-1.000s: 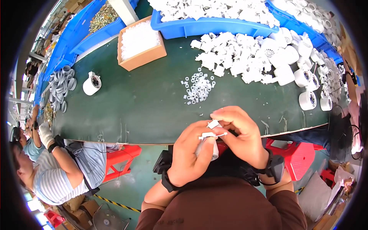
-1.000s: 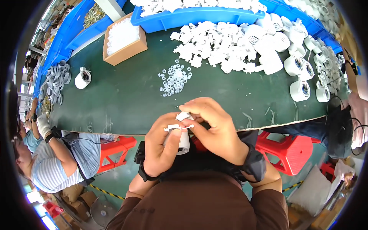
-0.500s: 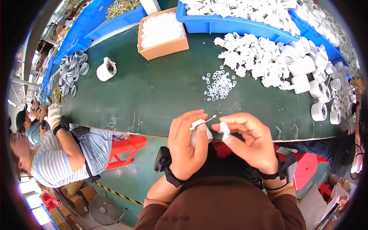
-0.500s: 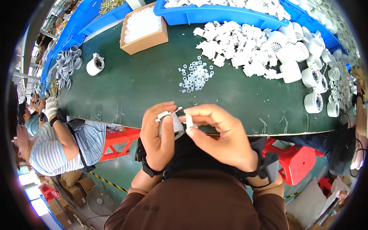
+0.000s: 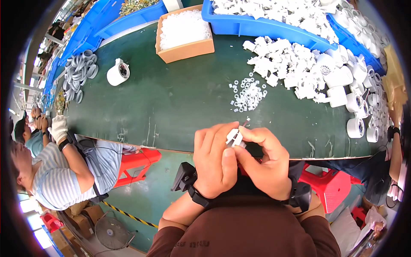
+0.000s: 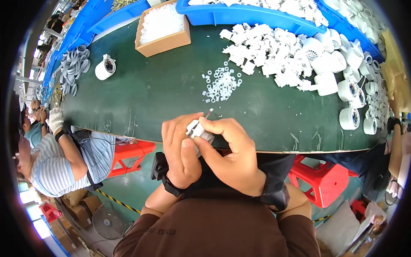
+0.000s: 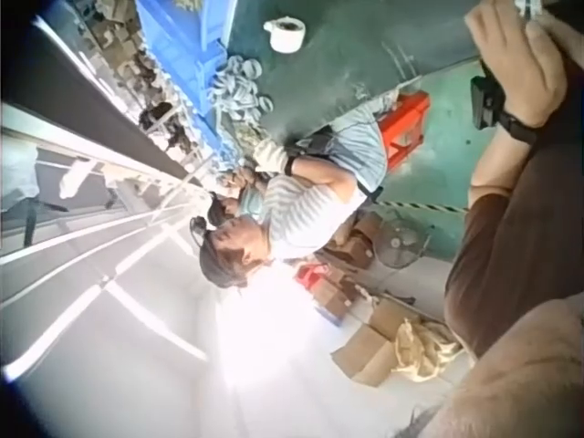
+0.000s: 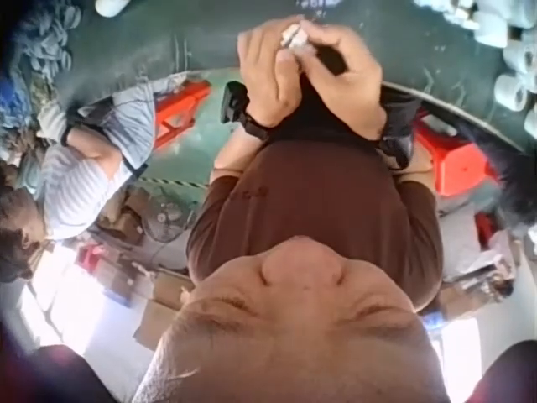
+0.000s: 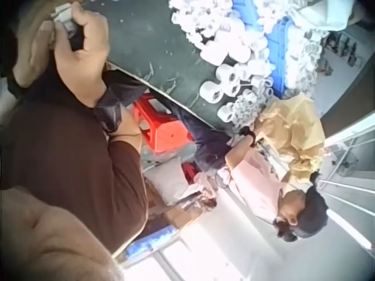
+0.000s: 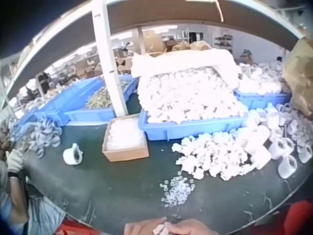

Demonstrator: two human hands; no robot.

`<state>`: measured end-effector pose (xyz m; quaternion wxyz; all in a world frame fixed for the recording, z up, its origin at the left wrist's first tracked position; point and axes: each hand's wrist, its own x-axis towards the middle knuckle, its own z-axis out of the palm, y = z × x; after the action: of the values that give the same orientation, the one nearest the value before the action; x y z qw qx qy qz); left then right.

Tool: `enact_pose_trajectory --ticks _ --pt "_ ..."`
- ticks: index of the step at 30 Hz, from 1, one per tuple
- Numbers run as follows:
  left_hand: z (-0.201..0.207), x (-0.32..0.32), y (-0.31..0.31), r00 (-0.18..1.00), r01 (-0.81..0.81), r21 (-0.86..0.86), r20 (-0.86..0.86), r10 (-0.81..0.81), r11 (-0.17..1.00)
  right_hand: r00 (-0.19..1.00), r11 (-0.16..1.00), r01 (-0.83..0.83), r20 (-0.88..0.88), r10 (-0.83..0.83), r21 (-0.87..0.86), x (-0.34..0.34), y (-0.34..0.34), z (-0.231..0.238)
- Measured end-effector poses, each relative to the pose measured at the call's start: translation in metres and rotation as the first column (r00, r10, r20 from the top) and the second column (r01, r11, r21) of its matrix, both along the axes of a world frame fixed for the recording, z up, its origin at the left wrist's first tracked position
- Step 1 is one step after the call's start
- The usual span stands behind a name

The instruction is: Assembling small electronic LED bulb components at a factory workbench.

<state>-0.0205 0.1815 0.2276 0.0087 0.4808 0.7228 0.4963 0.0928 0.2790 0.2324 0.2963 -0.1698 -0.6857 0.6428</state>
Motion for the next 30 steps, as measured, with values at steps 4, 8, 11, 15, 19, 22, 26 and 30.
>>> enact_pose_trajectory --ticks 4,8,11,15,19,22,26,30 --pt "0.001 0.001 0.001 0.998 -0.015 0.013 -0.056 0.016 1.000 0.973 0.943 0.221 -0.122 -0.196 0.250 -0.012 -0.012 -0.001" --pt "0.004 -0.003 0.000 0.999 0.007 0.019 -0.053 -0.006 1.000 0.985 0.983 0.158 -0.086 -0.150 0.090 -0.009 -0.010 -0.004" --pt "0.000 -0.006 -0.003 0.999 0.022 0.031 -0.049 -0.020 0.999 0.995 0.996 0.076 -0.066 -0.079 -0.044 -0.007 -0.008 -0.003" --pt "0.003 -0.005 -0.006 0.999 0.041 0.049 0.005 -0.042 0.998 0.998 0.999 -0.004 -0.056 0.006 0.047 -0.003 0.004 -0.001" --pt "0.001 -0.011 -0.008 0.990 0.086 0.092 0.108 -0.096 0.992 0.989 0.925 0.141 -0.088 -0.117 0.354 -0.011 0.011 0.004" --pt "0.008 -0.019 -0.012 0.986 0.154 0.043 0.062 -0.156 0.987 1.000 0.954 0.029 -0.021 -0.023 0.297 -0.004 0.015 0.006" --pt "0.014 -0.034 -0.020 0.946 0.290 -0.071 -0.128 -0.297 0.954 0.973 0.986 -0.164 0.170 0.158 0.022 0.005 0.024 0.019" --pt "0.021 -0.037 -0.019 0.958 0.257 -0.136 -0.094 -0.271 0.957 0.950 0.982 -0.104 0.276 0.145 -0.156 -0.003 0.046 0.016"
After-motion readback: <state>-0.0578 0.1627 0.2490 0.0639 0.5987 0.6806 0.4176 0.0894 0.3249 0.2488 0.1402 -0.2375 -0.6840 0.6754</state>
